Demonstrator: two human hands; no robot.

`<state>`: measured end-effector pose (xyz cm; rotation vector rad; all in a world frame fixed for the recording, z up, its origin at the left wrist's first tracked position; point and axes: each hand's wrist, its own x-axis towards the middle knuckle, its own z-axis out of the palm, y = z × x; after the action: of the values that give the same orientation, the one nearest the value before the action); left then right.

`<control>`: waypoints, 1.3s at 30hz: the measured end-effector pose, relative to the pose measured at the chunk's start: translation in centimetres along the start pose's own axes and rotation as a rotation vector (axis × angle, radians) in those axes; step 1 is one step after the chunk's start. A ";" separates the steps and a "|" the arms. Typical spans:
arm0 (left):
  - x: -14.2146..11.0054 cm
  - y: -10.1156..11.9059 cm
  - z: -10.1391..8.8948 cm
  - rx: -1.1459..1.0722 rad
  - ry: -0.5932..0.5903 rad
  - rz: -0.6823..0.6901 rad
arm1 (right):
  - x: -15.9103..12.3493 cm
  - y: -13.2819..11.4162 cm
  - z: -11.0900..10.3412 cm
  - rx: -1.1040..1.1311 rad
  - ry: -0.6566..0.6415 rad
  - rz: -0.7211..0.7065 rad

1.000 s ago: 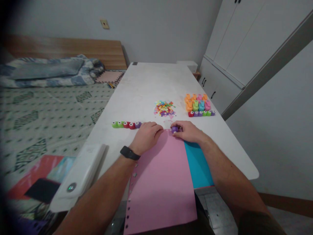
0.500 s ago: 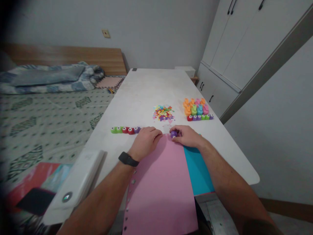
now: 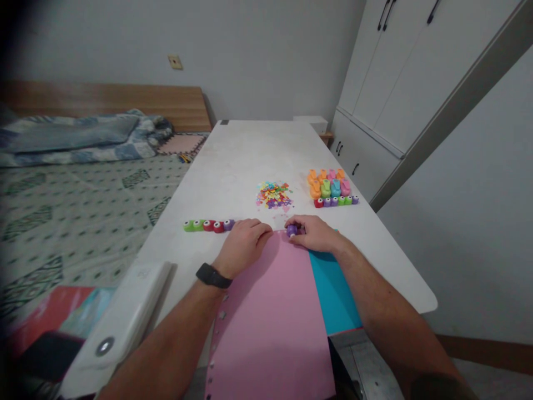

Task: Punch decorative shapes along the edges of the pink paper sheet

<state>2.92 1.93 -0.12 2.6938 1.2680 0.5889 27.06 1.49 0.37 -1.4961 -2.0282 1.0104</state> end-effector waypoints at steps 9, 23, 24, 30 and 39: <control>0.0 0.2 -0.1 0.008 -0.007 -0.010 | 0.1 0.3 0.0 -0.005 -0.001 -0.016; 0.0 0.1 0.0 -0.008 0.001 -0.003 | 0.0 0.1 -0.1 -0.030 -0.001 0.004; 0.0 0.1 0.0 -0.009 0.002 -0.004 | 0.0 0.1 -0.1 -0.026 -0.004 0.002; 0.0 0.1 -0.1 -0.020 -0.002 -0.013 | 0.0 0.2 -0.1 -0.024 -0.005 -0.007; 0.0 0.1 -0.1 -0.007 -0.012 -0.007 | 0.0 0.2 -0.1 -0.043 0.001 -0.009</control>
<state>3.00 1.89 -0.02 2.6814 1.2697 0.5746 27.29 1.52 0.26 -1.5080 -2.0663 0.9677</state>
